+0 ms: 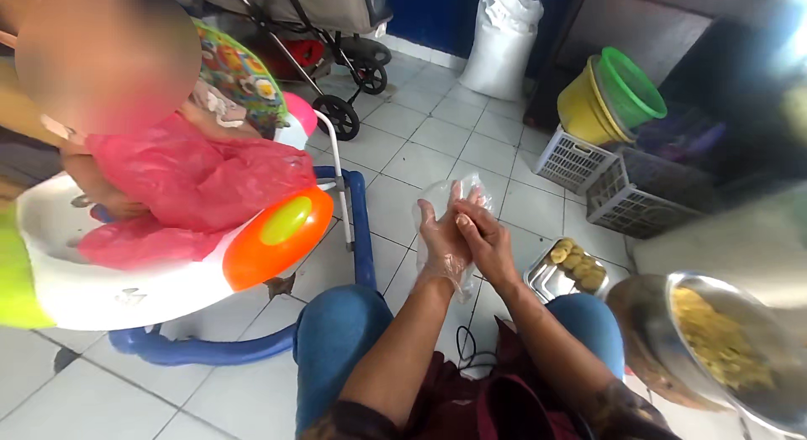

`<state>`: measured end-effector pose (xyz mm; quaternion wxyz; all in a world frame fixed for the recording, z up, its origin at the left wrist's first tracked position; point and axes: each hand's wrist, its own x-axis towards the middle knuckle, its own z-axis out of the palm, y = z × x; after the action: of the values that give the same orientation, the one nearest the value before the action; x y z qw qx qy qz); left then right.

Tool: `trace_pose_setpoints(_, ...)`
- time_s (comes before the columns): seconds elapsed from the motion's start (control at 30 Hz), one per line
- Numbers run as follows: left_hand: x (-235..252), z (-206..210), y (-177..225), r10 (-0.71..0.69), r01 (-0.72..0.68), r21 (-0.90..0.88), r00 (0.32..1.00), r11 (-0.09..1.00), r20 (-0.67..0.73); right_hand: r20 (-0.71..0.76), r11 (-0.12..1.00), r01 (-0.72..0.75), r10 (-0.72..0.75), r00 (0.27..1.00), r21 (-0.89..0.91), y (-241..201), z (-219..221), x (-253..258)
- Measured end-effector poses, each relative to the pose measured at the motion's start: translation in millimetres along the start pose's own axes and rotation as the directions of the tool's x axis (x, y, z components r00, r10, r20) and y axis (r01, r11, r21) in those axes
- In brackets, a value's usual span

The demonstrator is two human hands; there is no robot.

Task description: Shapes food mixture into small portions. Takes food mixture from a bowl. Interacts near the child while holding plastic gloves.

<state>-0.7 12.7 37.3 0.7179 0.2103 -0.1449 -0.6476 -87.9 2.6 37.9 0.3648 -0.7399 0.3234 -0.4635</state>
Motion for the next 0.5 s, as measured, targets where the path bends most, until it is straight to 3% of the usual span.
trace_pose_setpoints(0.1,1.4,5.1,-0.2,0.015,-0.014,-0.051,1.0,0.999,0.015,-0.057,0.975,-0.163,0.173,0.983,0.149,-11.4,2.7,3.1)
trace_pose_setpoints(0.17,2.0,-1.6,-4.7,0.055,-0.056,0.004,0.994,0.998,0.091,-0.132,0.981,-0.176,0.185,0.974,0.078,-11.2,10.9,1.6)
trace_pose_setpoints(0.23,3.7,-3.6,-5.8,0.078,-0.079,0.01,0.994,0.997,0.083,-0.163,0.987,-0.152,0.158,0.974,0.046,-9.0,15.1,1.0)
trace_pose_setpoints(0.37,3.0,0.0,-1.3,0.039,-0.036,-0.05,0.997,0.998,0.063,-0.045,0.945,-0.196,0.215,0.976,0.263,-5.5,2.5,5.6)
trace_pose_setpoints(0.43,-0.1,1.2,0.8,0.015,-0.012,-0.056,0.999,0.998,0.046,0.033,0.976,-0.146,0.142,0.989,0.16,-6.6,-4.2,5.5)
trace_pose_setpoints(0.5,-3.1,-0.8,-2.6,0.05,-0.049,0.026,0.999,0.998,-0.02,0.066,0.996,0.029,-0.023,0.998,-0.083,-1.3,-1.0,2.8)
